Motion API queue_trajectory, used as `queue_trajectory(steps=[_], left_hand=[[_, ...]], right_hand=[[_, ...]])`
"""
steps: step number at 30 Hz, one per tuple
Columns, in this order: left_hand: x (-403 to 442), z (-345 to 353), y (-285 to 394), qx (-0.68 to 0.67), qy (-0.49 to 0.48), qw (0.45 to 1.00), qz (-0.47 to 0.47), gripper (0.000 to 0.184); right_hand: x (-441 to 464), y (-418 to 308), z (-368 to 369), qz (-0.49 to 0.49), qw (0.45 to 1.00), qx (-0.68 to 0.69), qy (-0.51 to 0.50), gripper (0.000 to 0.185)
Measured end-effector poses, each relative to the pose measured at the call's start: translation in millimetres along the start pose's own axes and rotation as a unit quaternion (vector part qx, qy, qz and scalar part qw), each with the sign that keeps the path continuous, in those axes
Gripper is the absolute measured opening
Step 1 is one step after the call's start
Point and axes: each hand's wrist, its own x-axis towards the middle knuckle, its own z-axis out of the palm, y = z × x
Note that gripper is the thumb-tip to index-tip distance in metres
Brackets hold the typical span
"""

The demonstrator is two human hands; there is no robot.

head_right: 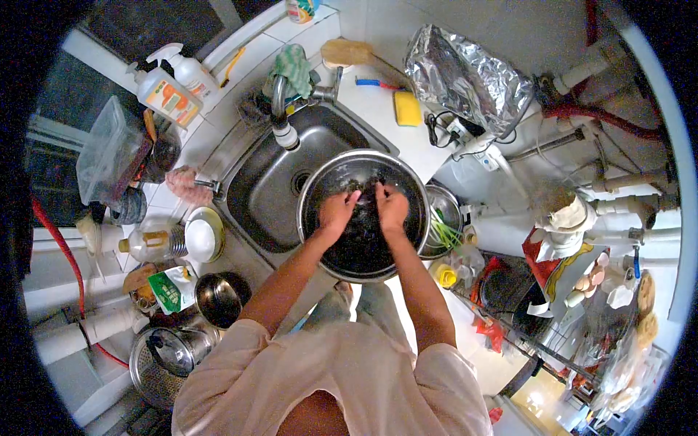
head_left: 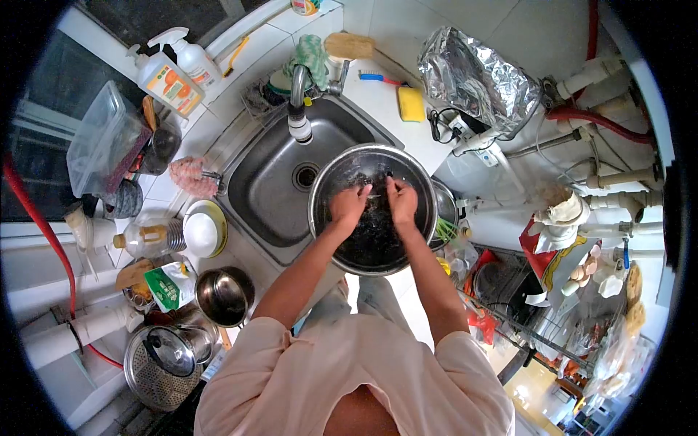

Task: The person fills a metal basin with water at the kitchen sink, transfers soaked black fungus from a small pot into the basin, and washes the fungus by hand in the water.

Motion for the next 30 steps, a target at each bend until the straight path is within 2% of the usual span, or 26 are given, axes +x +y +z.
queue_trajectory(steps=[2, 3, 4, 6, 7, 8, 10, 13, 14, 15, 16, 17, 18, 19, 20, 22, 25, 26, 28, 29, 30], left_hand=[[-4.5, -8.6, -11.1, 0.004, 0.025, 0.999, 0.038, 0.026], [-5.9, -13.6, -20.7, 0.047, -0.058, 0.995, 0.067, 0.039], [-14.6, -18.3, -20.4, 0.097, -0.097, 0.988, 0.074, 0.05], [-44.4, -29.8, -16.6, 0.195, -0.171, 0.962, 0.085, 0.076], [-50.3, -23.0, -16.7, 0.243, -0.231, 0.939, 0.075, 0.092], [-60.2, -24.1, -13.4, 0.261, -0.248, 0.928, 0.098, 0.09], [-61.5, 21.4, -32.2, 0.281, -0.187, 0.935, 0.113, 0.071], [-43.7, 75.6, -44.8, 0.253, -0.104, 0.955, 0.11, 0.056], [-38.6, 67.0, -38.4, 0.095, -0.106, 0.99, 0.023, 0.052], [-28.2, 57.0, -32.3, -0.066, -0.104, 0.99, -0.065, 0.048], [-19.1, 48.1, -27.7, -0.224, -0.097, 0.958, -0.15, 0.044], [-13.2, 49.6, -29.8, -0.181, -0.037, 0.973, -0.139, 0.035], [-11.1, 48.7, -37.4, -0.134, -0.034, 0.988, -0.062, 0.033], [-12.4, 40.1, -43.8, -0.087, -0.033, 0.996, 0.014, 0.032], [-14.9, 33.1, -46.0, -0.04, -0.032, 0.995, 0.091, 0.031], [-20.7, 23.5, -40.7, -0.021, -0.017, 0.996, 0.081, 0.028], [-27.1, 0.8, -29.2, 0.033, -0.042, 0.998, 0.042, 0.027], [-29.7, -6.2, -28.1, 0.029, -0.051, 0.998, 0.027, 0.028], [-33.8, -9.5, -32.0, 0.015, -0.044, 0.999, 0.024, 0.036], [-35.4, -7.0, -37.0, 0.006, -0.027, 0.999, 0.034, 0.044], [-35.5, -4.6, -41.4, -0.002, -0.009, 0.999, 0.044, 0.051]], right_hand=[[0.4, 9.8, -20.3, -0.088, 0.996, -0.005, -0.007, 0.022], [-3.0, 12.6, -35.9, -0.114, 0.99, -0.007, -0.08, 0.025], [-10.5, 20.3, -43.4, -0.179, 0.975, -0.102, -0.088, 0.051], [-37.1, -3.1, -68.6, -0.128, 0.93, -0.287, -0.191, 0.077], [-49.5, -4.0, -68.4, -0.117, 0.916, -0.298, -0.241, 0.085], [-60.8, -4.7, -66.4, -0.105, 0.9, -0.308, -0.29, 0.093], [-83.1, 4.5, -33.1, -0.098, 0.892, -0.325, -0.299, 0.081], [-91.5, 19.1, 18.4, -0.067, 0.96, -0.174, -0.207, 0.064], [-86.0, 20.5, 29.4, -0.043, 0.979, -0.11, -0.169, 0.06], [-80.5, 23.0, 38.4, -0.018, 0.99, -0.044, -0.129, 0.057], [-73.9, 26.5, 44.5, -0.04, 0.993, 0.009, -0.112, 0.048], [-66.6, 27.8, 48.0, -0.061, 0.992, 0.063, -0.094, 0.04], [-60.3, 29.5, 51.3, -0.083, 0.987, 0.115, -0.076, 0.032], [-57.9, -2.2, 27.5, -0.043, 0.989, 0.115, -0.079, 0.02], [-54.0, -3.3, 21.3, -0.098, 0.983, 0.14, -0.065, 0.016], [-50.7, -6.1, 12.3, -0.084, 0.993, 0.01, -0.085, 0.017], [-49.7, -3.3, -6.7, -0.061, 0.996, -0.024, -0.057, 0.027], [-47.6, -14.6, -21.5, -0.012, 0.994, -0.077, -0.071, 0.032], [-49.1, -24.1, -48.8, -0.03, 0.995, -0.061, -0.076, 0.033], [-45.7, -7.0, -45.5, -0.107, 0.99, -0.088, -0.032, 0.027], [-43.7, 12.2, -49.9, -0.115, 0.987, -0.092, -0.068, 0.033]])
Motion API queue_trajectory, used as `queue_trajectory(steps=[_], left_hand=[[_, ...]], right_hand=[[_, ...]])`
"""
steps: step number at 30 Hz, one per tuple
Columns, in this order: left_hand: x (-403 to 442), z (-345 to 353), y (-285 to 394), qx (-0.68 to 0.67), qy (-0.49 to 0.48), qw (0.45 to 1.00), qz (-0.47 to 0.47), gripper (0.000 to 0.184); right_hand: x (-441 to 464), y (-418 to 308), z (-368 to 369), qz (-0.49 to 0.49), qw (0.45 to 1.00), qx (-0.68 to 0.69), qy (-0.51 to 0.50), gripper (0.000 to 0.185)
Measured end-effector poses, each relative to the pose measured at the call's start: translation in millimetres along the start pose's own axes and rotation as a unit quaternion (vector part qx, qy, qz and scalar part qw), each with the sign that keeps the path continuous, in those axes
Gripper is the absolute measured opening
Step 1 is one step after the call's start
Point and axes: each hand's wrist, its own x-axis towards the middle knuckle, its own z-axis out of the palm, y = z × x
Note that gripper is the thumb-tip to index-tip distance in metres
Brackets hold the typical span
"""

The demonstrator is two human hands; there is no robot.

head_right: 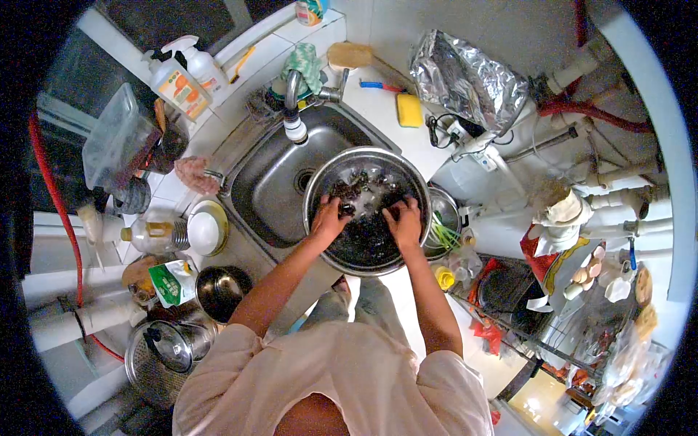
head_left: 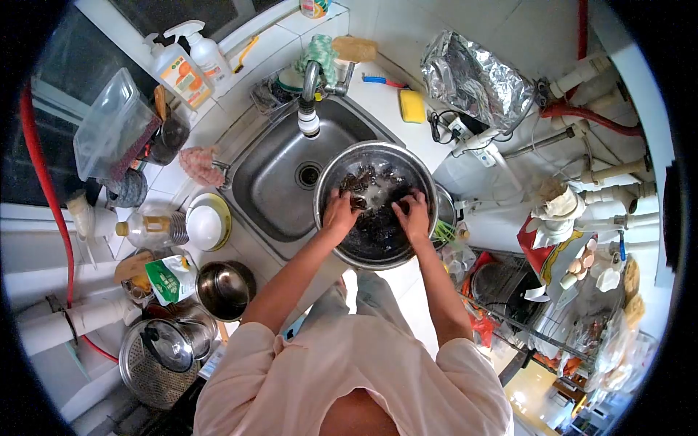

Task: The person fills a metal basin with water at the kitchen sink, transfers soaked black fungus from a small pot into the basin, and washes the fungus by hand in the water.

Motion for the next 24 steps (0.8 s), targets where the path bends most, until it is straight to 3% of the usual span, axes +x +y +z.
queue_trajectory(steps=[1, 4, 5, 6, 8, 11, 14, 15, 18, 19, 22, 23, 24], left_hand=[[-0.6, -2.5, 0.5, -0.038, -0.017, 0.999, -0.018, 0.069], [4.7, 27.0, -5.8, -0.104, 0.017, 0.993, -0.048, 0.082], [10.7, 44.1, -14.0, -0.131, -0.029, 0.99, -0.035, 0.095], [14.6, 56.4, -13.5, -0.17, -0.047, 0.982, -0.067, 0.091], [20.6, 73.9, -13.4, -0.318, -0.051, 0.946, -0.044, 0.079], [20.7, 45.7, 10.0, -0.464, -0.124, 0.85, -0.215, 0.061], [26.8, 43.2, 6.6, -0.34, -0.059, 0.926, -0.152, 0.047], [23.7, 45.1, 6.6, -0.289, 0.003, 0.954, -0.084, 0.037], [13.3, 31.8, 15.8, -0.244, -0.025, 0.967, -0.07, 0.037], [13.3, 53.2, 2.2, -0.213, 0.041, 0.975, -0.051, 0.042], [-5.3, 20.3, 17.5, -0.156, 0.103, 0.979, -0.079, 0.044], [-5.3, 22.7, 8.1, -0.172, 0.072, 0.978, -0.097, 0.038], [-5.6, 26.5, -0.1, -0.169, 0.109, 0.977, -0.066, 0.038]], right_hand=[[0.3, 3.5, 0.4, 0.009, 1.0, 0.022, 0.0, 0.037], [-5.9, 28.9, 46.2, 0.074, 0.99, 0.118, -0.037, 0.055], [-6.1, 40.0, 71.1, 0.085, 0.975, 0.196, -0.06, 0.055], [-9.4, 48.9, 98.3, 0.066, 0.954, 0.29, -0.037, 0.054], [-6.3, 21.2, 107.5, 0.236, 0.862, 0.444, -0.064, 0.053], [4.2, -6.1, 94.7, 0.298, 0.804, 0.512, -0.038, 0.047], [10.8, -2.9, 91.1, 0.211, 0.86, 0.465, -0.012, 0.037], [15.1, 1.1, 91.0, 0.092, 0.918, 0.383, 0.038, 0.026], [20.5, -8.4, 49.3, 0.055, 0.98, 0.189, 0.013, 0.025], [24.3, -20.3, 20.7, 0.109, 0.971, 0.198, -0.072, 0.045], [24.7, -5.1, -1.8, 0.117, 0.988, 0.087, -0.045, 0.044], [25.2, 5.5, 0.2, 0.058, 0.994, 0.089, 0.004, 0.041], [26.7, 18.9, -2.0, 0.024, 0.999, 0.041, -0.02, 0.039]])
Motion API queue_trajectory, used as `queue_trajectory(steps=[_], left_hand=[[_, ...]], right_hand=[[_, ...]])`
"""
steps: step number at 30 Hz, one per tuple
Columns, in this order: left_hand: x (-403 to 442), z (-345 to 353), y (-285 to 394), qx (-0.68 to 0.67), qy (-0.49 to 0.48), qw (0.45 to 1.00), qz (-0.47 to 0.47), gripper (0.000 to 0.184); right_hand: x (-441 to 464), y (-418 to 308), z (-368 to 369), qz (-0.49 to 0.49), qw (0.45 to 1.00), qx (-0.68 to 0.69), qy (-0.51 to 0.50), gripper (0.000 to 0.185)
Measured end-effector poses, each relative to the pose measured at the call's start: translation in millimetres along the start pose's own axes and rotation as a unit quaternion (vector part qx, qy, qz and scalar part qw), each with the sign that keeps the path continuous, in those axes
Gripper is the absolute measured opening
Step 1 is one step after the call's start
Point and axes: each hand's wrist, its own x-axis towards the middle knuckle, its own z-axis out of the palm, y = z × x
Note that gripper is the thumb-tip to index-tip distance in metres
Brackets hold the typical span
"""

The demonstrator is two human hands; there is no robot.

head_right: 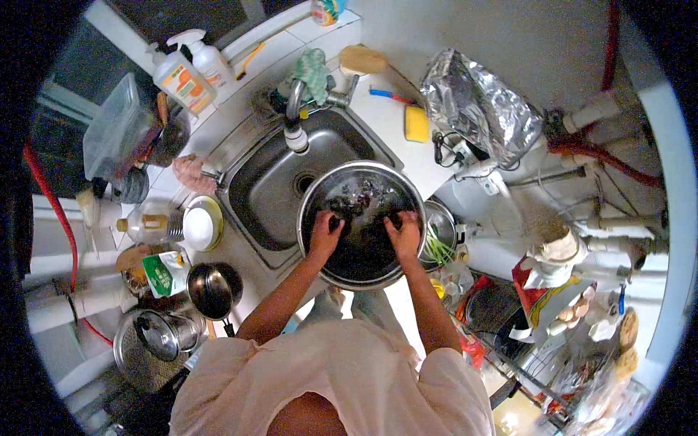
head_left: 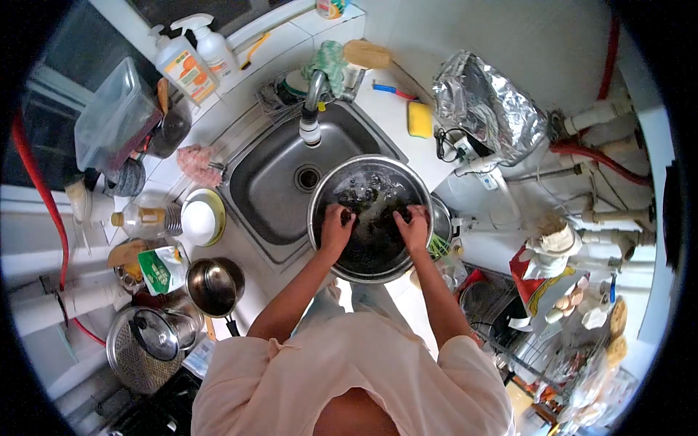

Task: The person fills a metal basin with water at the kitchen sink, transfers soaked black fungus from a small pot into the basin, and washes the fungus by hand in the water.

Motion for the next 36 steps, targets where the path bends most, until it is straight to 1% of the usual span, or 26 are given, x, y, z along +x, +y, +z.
queue_trajectory(steps=[2, 3, 5, 6, 8, 9, 12, 13, 16, 17, 18, 19, 21, 22, 23, 25, 26, 27, 28, 29, 30, 32, 33, 34, 35, 36], left_hand=[[0.7, 5.6, -15.6, -0.005, 0.061, 0.995, 0.075, 0.045], [5.0, 10.6, -22.6, -0.019, 0.036, 0.998, 0.047, 0.063], [17.0, 22.2, -24.7, -0.097, 0.022, 0.995, -0.022, 0.067], [24.5, 27.7, -23.8, -0.137, 0.017, 0.989, -0.054, 0.069], [38.9, 20.6, -1.8, -0.246, -0.055, 0.958, -0.136, 0.072], [38.8, 15.6, 9.6, -0.3, -0.089, 0.933, -0.176, 0.074], [48.9, 51.6, -29.1, -0.31, -0.093, 0.926, -0.195, 0.07], [47.7, 50.4, -24.3, -0.234, -0.084, 0.953, -0.171, 0.067], [35.3, 4.8, 44.1, -0.26, -0.167, 0.9, -0.306, 0.069], [32.9, 5.5, 40.7, -0.162, -0.143, 0.937, -0.274, 0.07], [29.4, 7.4, 35.3, -0.063, -0.117, 0.962, -0.237, 0.07], [25.1, 8.6, 29.0, 0.036, -0.088, 0.975, -0.199, 0.071], [8.4, 2.7, 10.0, 0.136, -0.089, 0.982, -0.099, 0.073], [-2.0, 1.5, 4.2, 0.186, -0.091, 0.977, -0.051, 0.075], [-11.5, -6.3, 17.3, 0.227, -0.122, 0.965, -0.054, 0.075], [-27.6, -27.4, 61.0, 0.306, -0.183, 0.932, -0.055, 0.076], [-31.6, -15.8, 58.1, 0.34, -0.189, 0.92, -0.047, 0.077], [-34.6, 3.0, 49.8, 0.373, -0.195, 0.906, -0.039, 0.078], [-34.1, 19.0, 43.8, 0.405, -0.2, 0.892, -0.03, 0.079], [-31.3, 29.7, 42.2, 0.387, -0.187, 0.902, -0.032, 0.071], [-26.6, 40.4, 35.5, 0.326, -0.156, 0.931, -0.044, 0.067], [-13.0, 59.6, 13.1, 0.201, -0.093, 0.973, -0.071, 0.059], [-9.1, 65.9, -5.2, 0.156, -0.053, 0.985, -0.048, 0.053], [-5.7, 69.3, -26.2, 0.111, -0.014, 0.994, -0.023, 0.047], [-0.9, 65.2, -29.7, 0.064, 0.025, 0.998, 0.002, 0.041], [6.6, 63.9, -31.0, 0.059, 0.01, 0.998, -0.018, 0.039]], right_hand=[[7.4, 15.1, 12.4, -0.04, 0.999, -0.009, -0.024, 0.049], [10.8, 20.1, 22.1, -0.048, 0.996, 0.068, -0.028, 0.05], [26.4, 13.9, 42.7, -0.061, 0.973, 0.222, -0.035, 0.053], [34.4, 9.8, 52.9, -0.042, 0.961, 0.263, -0.078, 0.053], [45.1, -3.3, 70.3, -0.001, 0.925, 0.341, -0.165, 0.053], [45.3, -11.6, 72.7, 0.085, 0.861, 0.447, -0.228, 0.048], [48.2, -33.5, 70.0, 0.095, 0.867, 0.41, -0.266, 0.045], [48.5, -25.6, 78.7, 0.059, 0.908, 0.347, -0.228, 0.037], [52.0, -8.1, 77.3, 0.041, 0.922, 0.328, -0.203, 0.03], [53.0, -11.2, 66.0, 0.043, 0.937, 0.288, -0.196, 0.03], [55.2, -12.6, 51.4, 0.044, 0.95, 0.246, -0.188, 0.029], [57.8, -14.8, 36.7, 0.043, 0.961, 0.203, -0.18, 0.029], [59.2, -4.6, 16.9, -0.091, 0.978, 0.082, -0.168, 0.035], [55.9, 3.5, 8.9, -0.157, 0.974, 0.02, -0.16, 0.039], [50.3, 13.5, 4.3, -0.236, 0.961, -0.034, -0.144, 0.06], [28.0, -11.0, -24.6, -0.215, 0.937, -0.139, -0.238, 0.074], [18.0, -21.8, -33.9, -0.202, 0.918, -0.193, -0.283, 0.081], [9.5, -21.6, -27.0, -0.186, 0.9, -0.21, -0.335, 0.09], [-0.1, -16.9, -11.9, -0.184, 0.902, -0.221, -0.323, 0.086], [-9.1, -8.8, 8.8, -0.182, 0.904, -0.231, -0.31, 0.083], [-13.9, 1.7, 27.7, -0.179, 0.906, -0.241, -0.299, 0.08], [-13.7, 22.5, 63.8, -0.138, 0.956, -0.093, -0.241, 0.072], [-13.1, 29.1, 76.4, -0.115, 0.971, -0.016, -0.209, 0.069], [-10.1, 32.6, 83.0, -0.153, 0.973, 0.035, -0.17, 0.064], [-3.4, 34.4, 87.2, -0.191, 0.97, 0.085, -0.128, 0.059], [3.1, 36.0, 91.5, -0.227, 0.961, 0.134, -0.087, 0.054]])
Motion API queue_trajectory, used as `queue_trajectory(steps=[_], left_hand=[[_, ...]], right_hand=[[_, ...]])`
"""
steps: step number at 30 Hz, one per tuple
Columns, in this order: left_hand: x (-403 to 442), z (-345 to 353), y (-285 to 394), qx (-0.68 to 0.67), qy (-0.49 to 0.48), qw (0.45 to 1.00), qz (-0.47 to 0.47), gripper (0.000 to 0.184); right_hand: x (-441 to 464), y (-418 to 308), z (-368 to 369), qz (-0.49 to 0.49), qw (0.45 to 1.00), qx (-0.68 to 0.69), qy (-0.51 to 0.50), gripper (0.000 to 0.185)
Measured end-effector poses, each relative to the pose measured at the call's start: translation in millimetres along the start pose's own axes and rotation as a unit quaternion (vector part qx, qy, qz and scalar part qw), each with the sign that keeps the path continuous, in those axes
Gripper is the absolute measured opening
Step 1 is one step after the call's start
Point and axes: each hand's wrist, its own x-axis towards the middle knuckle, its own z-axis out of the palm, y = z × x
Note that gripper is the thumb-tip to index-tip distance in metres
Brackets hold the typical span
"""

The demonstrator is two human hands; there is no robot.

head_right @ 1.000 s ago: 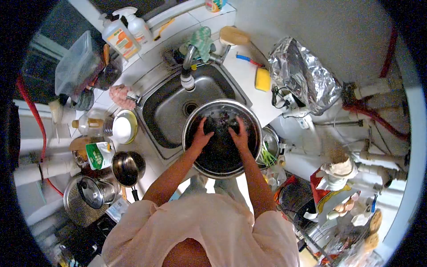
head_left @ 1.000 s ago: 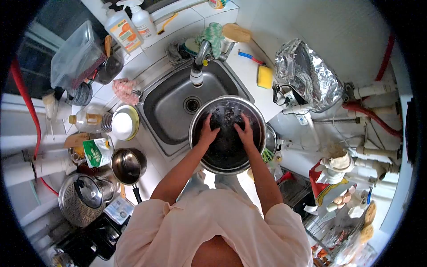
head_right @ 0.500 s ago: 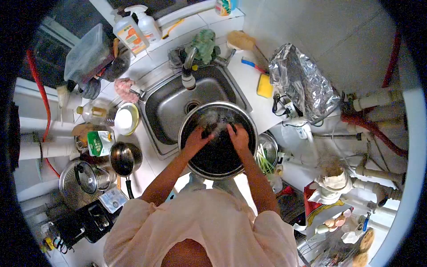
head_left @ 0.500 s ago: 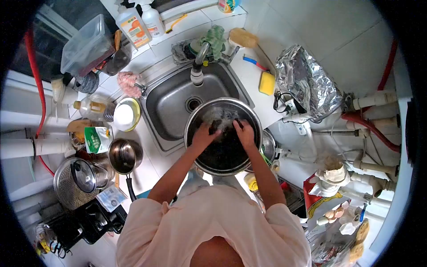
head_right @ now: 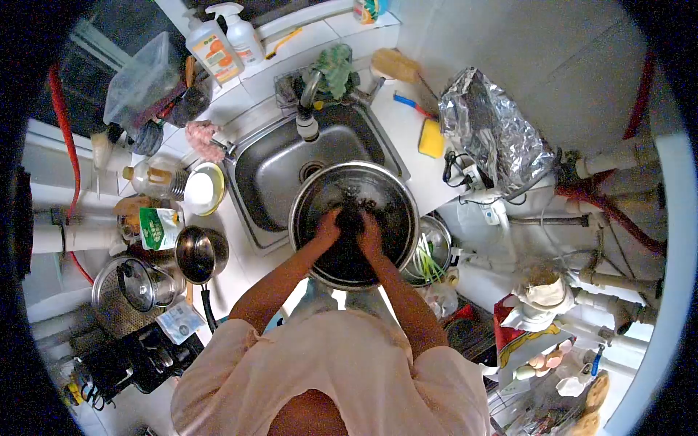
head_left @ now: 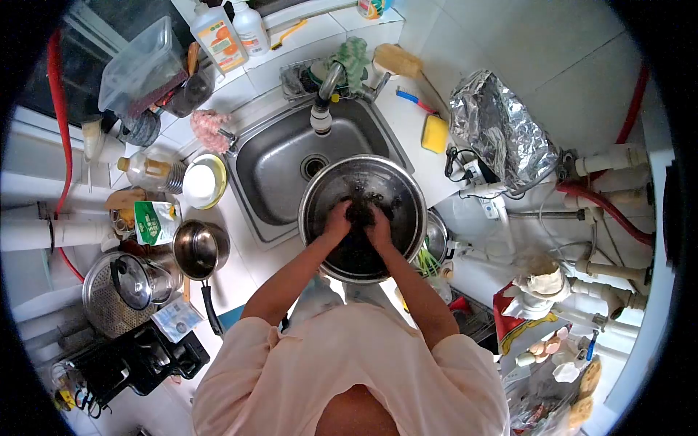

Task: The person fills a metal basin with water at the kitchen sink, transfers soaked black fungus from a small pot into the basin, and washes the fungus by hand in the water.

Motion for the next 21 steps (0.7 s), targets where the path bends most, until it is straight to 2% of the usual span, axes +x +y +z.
queue_trajectory(steps=[2, 3, 6, 9, 10, 11, 14, 15, 18, 19, 21], left_hand=[[4.8, -24.6, 20.2, -0.008, -0.037, 0.998, -0.043, 0.036], [1.5, -35.2, 33.9, 0.016, -0.022, 0.998, -0.051, 0.034], [15.1, -36.5, 36.0, 0.139, -0.092, 0.98, -0.105, 0.037], [14.3, -65.5, 54.8, 0.154, -0.135, 0.97, -0.13, 0.037], [10.9, -68.8, 49.2, 0.168, -0.138, 0.971, -0.094, 0.04], [5.8, -71.7, 41.7, 0.182, -0.141, 0.971, -0.057, 0.043], [-27.2, -81.9, 52.6, 0.237, -0.164, 0.957, 0.025, 0.054], [-40.8, -86.1, 57.6, 0.258, -0.172, 0.95, 0.046, 0.059], [-55.8, -54.4, 53.7, 0.383, -0.212, 0.893, 0.099, 0.085], [-55.1, -40.4, 45.6, 0.366, -0.184, 0.904, 0.121, 0.073], [-32.1, 16.9, 3.4, 0.231, -0.161, 0.958, 0.059, 0.061]], right_hand=[[27.3, -54.2, -36.7, 0.138, 0.987, 0.059, -0.052, 0.043], [40.1, -75.8, -51.3, 0.204, 0.972, 0.087, -0.077, 0.038], [35.4, -33.7, -34.6, 0.162, 0.98, -0.102, -0.063, 0.025], [51.0, -64.2, -65.3, 0.272, 0.95, -0.147, -0.055, 0.031], [49.7, -63.4, -71.4, 0.31, 0.937, -0.148, -0.061, 0.033], [40.9, -55.1, -72.9, 0.217, 0.963, -0.159, -0.016, 0.048], [6.1, -47.4, -88.8, 0.086, 0.975, -0.203, -0.016, 0.069], [-0.1, -69.3, -95.2, 0.175, 0.957, -0.196, -0.119, 0.081], [-20.3, -104.8, -73.3, 0.188, 0.925, -0.25, -0.215, 0.076], [-24.9, -96.2, -51.9, 0.191, 0.937, -0.235, -0.175, 0.073], [-35.9, -61.6, -2.3, 0.194, 0.955, -0.204, -0.096, 0.067]])
